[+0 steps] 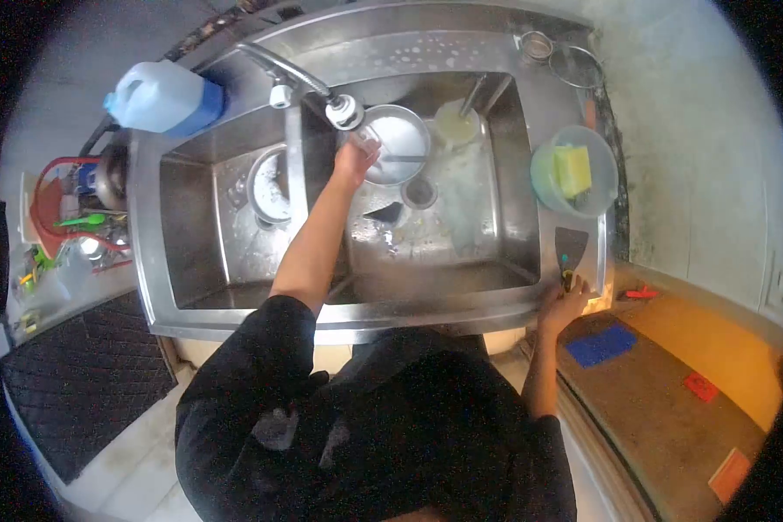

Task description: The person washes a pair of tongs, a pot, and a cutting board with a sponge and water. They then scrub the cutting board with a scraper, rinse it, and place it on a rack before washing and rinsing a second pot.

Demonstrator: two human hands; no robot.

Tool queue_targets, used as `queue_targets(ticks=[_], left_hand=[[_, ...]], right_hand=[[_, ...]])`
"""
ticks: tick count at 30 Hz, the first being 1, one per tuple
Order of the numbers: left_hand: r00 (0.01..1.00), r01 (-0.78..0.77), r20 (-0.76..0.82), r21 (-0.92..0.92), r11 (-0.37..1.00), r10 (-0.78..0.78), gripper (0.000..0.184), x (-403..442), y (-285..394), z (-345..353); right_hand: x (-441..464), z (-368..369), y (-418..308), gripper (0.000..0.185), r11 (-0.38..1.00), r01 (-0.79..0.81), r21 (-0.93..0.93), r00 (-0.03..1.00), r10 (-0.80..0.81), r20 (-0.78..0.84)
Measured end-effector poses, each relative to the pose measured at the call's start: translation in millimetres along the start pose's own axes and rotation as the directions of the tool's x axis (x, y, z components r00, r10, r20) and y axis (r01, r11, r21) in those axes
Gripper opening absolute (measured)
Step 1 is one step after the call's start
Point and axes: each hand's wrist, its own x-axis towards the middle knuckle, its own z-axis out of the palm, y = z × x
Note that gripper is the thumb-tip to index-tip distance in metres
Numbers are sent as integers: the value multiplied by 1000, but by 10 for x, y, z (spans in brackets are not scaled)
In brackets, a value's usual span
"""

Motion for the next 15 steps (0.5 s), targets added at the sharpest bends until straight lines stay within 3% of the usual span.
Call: queue_targets(ticks=[1,2,3,4,6,7,8,10,11,12,14,15], left_hand=[[969,-23,-235,239,971,81,33,129,-270,-62],[967,6,-251,230,973,54,33,261,-606,-251],[925,-161,-81,800,578,370,30,397,-945,-464],[836,-232,261,965,-119,483,27,497,-1137,-580],[892,-276,277,960,-57,356,30,266,-1023,-386],[919,-316,302,948,16,252,33,218,-960,-267],[922,-315,305,949,5,238,33,264,-1014,-267],[910,-292,283,956,-16,303,38,539,-1115,-256],[876,-401,317,897,184,363,49,720,-1273,-376],[877,-402,326,900,167,352,49,999,-1494,-570],[615,-658,734,679,-324,289,60,1467,-1925,-901],[711,-585,661,745,-322,238,64,1394,-1867,-775]], right_hand=[[7,-126,-230,39,998,63,16,997,-63,-40],[-1,-169,-342,39,991,129,33,989,-126,-76],[-95,-88,-289,34,972,193,135,976,-204,73],[-151,40,-262,29,940,232,251,936,-286,204],[-168,253,-624,26,934,91,345,785,-281,552],[-119,385,-907,26,922,112,371,710,-335,619],[-86,532,-1205,26,908,124,400,628,-384,677],[-119,1157,-1600,29,902,260,345,448,-429,784],[-301,1562,-1707,32,842,191,505,489,-528,695],[-422,1928,-1851,36,747,133,652,543,-605,582],[-352,2302,-2306,46,777,214,592,286,-630,722],[-521,2585,-2338,49,787,280,549,235,-611,756]])
